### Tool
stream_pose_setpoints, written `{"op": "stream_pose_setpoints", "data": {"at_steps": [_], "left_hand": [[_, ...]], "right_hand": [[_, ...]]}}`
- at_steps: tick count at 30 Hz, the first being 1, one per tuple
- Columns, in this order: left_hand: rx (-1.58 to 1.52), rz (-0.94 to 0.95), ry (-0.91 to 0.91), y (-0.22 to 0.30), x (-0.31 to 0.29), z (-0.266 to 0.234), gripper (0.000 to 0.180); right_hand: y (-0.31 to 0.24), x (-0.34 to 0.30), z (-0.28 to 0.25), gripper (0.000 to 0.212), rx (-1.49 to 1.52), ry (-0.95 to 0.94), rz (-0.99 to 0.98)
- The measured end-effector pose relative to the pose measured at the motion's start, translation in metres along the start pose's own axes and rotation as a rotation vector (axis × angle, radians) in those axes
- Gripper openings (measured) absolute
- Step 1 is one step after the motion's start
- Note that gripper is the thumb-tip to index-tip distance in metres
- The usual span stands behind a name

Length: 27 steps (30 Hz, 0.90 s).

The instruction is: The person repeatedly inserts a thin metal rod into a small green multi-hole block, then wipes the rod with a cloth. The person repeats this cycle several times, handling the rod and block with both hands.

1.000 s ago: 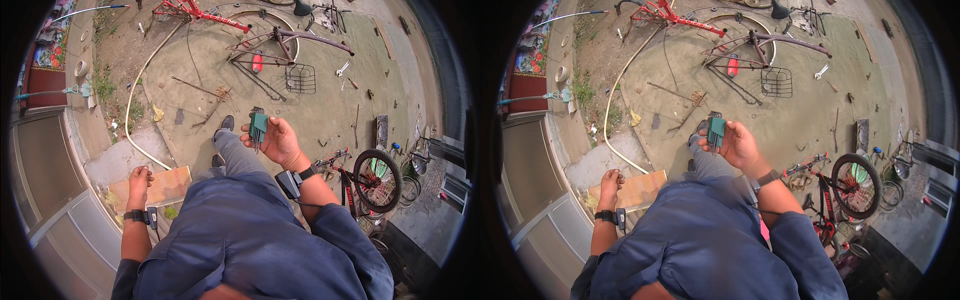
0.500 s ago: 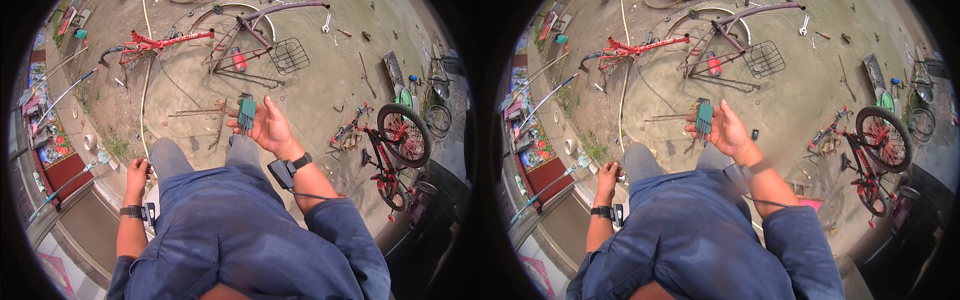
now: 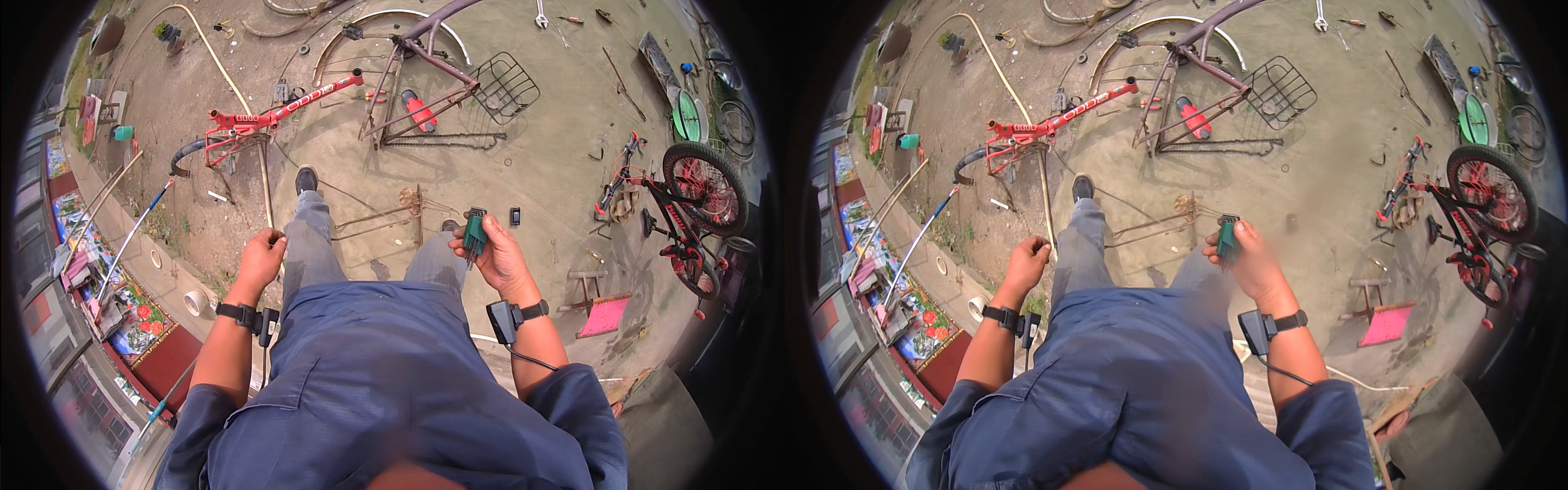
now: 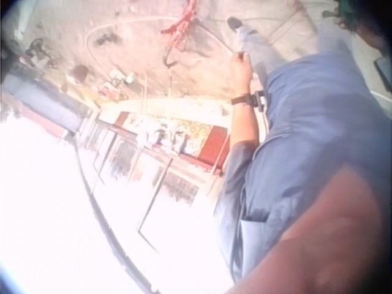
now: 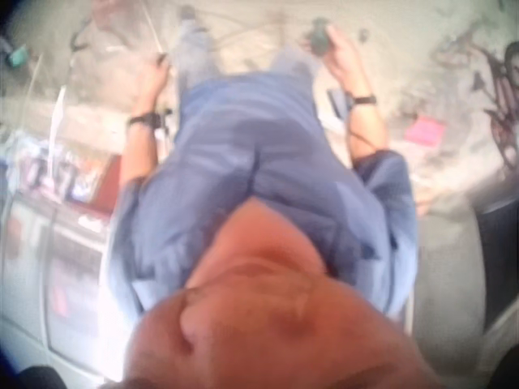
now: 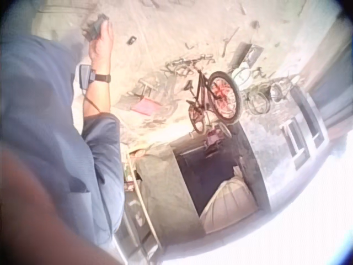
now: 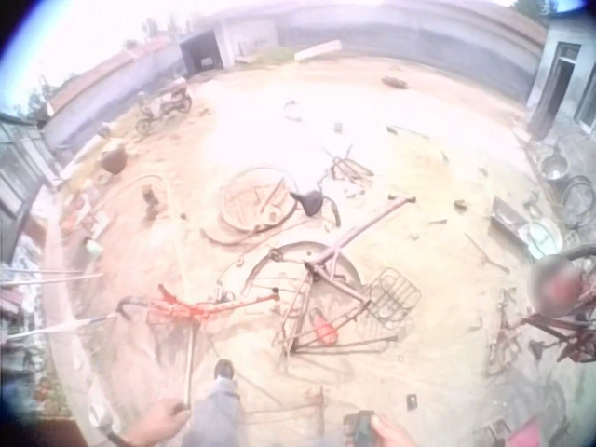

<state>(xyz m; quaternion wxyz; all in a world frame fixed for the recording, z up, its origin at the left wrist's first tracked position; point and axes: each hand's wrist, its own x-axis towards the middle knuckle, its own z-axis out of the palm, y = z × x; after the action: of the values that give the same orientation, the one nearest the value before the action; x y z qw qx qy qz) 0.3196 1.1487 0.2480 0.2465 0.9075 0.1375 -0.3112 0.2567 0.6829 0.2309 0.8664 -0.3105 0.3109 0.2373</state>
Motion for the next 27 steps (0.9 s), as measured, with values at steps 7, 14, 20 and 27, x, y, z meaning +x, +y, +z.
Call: {"op": "stream_pose_setpoints", "data": {"at_steps": [7,14,20,27], "left_hand": [[0.431,0.335,-0.200,-0.064,0.232,0.009,0.027],[0.489,0.458,-0.150,-0.102,0.442,0.104,0.044],[0.555,0.512,-0.054,-0.104,0.589,0.183,0.047],[0.694,0.585,-0.076,-0.096,0.676,0.233,0.051]], "right_hand": [[0.131,0.079,0.031,0.027,0.164,0.487,0.061],[0.235,0.183,0.023,0.033,0.156,0.513,0.265],[0.271,0.231,-0.002,0.035,0.230,0.561,0.260],[0.274,0.256,-0.014,0.043,0.235,0.555,0.162]]}}
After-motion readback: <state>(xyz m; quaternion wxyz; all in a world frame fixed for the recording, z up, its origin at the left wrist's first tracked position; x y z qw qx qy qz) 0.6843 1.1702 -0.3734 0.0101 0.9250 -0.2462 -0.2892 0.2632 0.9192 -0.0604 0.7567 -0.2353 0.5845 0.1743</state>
